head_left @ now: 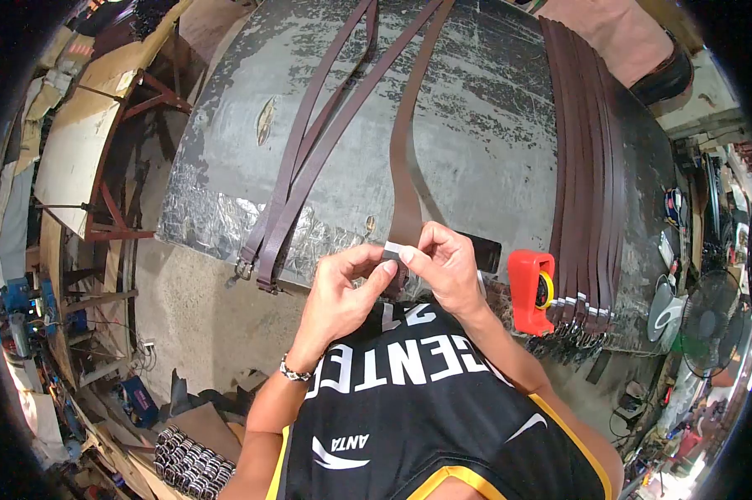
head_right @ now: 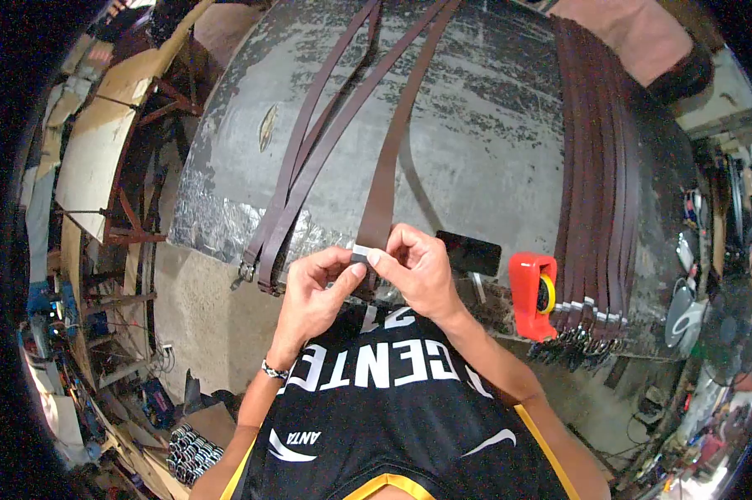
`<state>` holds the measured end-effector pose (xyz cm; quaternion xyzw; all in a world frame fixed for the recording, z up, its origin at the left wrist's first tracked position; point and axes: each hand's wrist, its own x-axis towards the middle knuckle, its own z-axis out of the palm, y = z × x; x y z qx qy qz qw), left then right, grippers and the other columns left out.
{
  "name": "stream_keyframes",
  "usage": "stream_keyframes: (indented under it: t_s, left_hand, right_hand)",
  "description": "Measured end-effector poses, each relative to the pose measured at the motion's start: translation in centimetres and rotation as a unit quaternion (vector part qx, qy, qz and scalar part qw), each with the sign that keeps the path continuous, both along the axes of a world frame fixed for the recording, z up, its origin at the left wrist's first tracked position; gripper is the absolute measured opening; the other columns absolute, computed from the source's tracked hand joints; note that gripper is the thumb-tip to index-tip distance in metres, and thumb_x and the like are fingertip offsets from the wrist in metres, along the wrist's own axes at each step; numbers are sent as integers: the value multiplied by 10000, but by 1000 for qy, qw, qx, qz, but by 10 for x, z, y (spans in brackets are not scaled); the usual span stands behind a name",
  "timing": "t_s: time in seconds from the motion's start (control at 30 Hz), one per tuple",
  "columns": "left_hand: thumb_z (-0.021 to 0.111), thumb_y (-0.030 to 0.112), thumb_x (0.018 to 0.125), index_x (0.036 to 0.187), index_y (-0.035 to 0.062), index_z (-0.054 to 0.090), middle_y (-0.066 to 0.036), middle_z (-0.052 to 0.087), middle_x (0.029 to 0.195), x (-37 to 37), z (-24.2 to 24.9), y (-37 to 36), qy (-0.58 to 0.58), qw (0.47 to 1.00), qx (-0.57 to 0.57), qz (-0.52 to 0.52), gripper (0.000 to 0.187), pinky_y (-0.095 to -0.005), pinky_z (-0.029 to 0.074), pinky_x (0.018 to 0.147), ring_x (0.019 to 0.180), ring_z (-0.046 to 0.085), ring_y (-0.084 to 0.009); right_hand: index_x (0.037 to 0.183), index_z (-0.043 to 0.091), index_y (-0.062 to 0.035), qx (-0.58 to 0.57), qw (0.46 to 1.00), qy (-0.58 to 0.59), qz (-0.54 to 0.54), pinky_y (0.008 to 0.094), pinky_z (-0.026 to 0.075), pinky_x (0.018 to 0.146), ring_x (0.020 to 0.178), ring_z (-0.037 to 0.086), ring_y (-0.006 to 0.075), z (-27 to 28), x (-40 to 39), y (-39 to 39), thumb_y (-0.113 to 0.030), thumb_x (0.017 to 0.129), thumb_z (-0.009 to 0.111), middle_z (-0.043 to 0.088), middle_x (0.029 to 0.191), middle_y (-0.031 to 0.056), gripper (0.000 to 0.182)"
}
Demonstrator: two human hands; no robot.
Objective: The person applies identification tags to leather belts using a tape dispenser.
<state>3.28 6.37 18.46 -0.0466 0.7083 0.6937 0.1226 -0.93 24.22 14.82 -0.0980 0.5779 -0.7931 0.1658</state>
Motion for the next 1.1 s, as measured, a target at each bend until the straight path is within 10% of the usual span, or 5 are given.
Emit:
stream_keyframes:
  t_s: [0.33, 0.77, 1.1]
  left_hand:
    - [645, 76, 925, 952, -46, 695, -28, 693, 826, -5, -13, 1, -38, 993, 97, 61, 135, -225, 497, 653, 727, 613, -60]
    - [667, 66, 870, 797, -10, 640, -7, 634, 748, -10, -32, 1, -18, 994, 36, 101, 109, -239, 458, 628, 660, 573, -86]
    - [635, 76, 909, 889, -11, 634, -101, 681, 795, -19, -31, 11, -6, 994, 75, 78, 89, -323, 541, 689, 694, 664, -181]
  right_hand:
    - [947, 659, 8, 78, 990, -117, 28, 194, 419, 523, 611, 546, 47, 6, -3, 18, -163, 950, 628, 656, 798, 44, 174]
    - [943, 682, 5, 406, 844, -131, -327, 215, 429, 552, 622, 545, 58, 2, 76, 259, -145, 961, 563, 665, 797, 21, 192]
    - [1037, 687, 5, 519, 815, -166, -198, 310, 493, 830, 870, 622, 152, -52, 146, 326, -143, 932, 630, 657, 986, 60, 190]
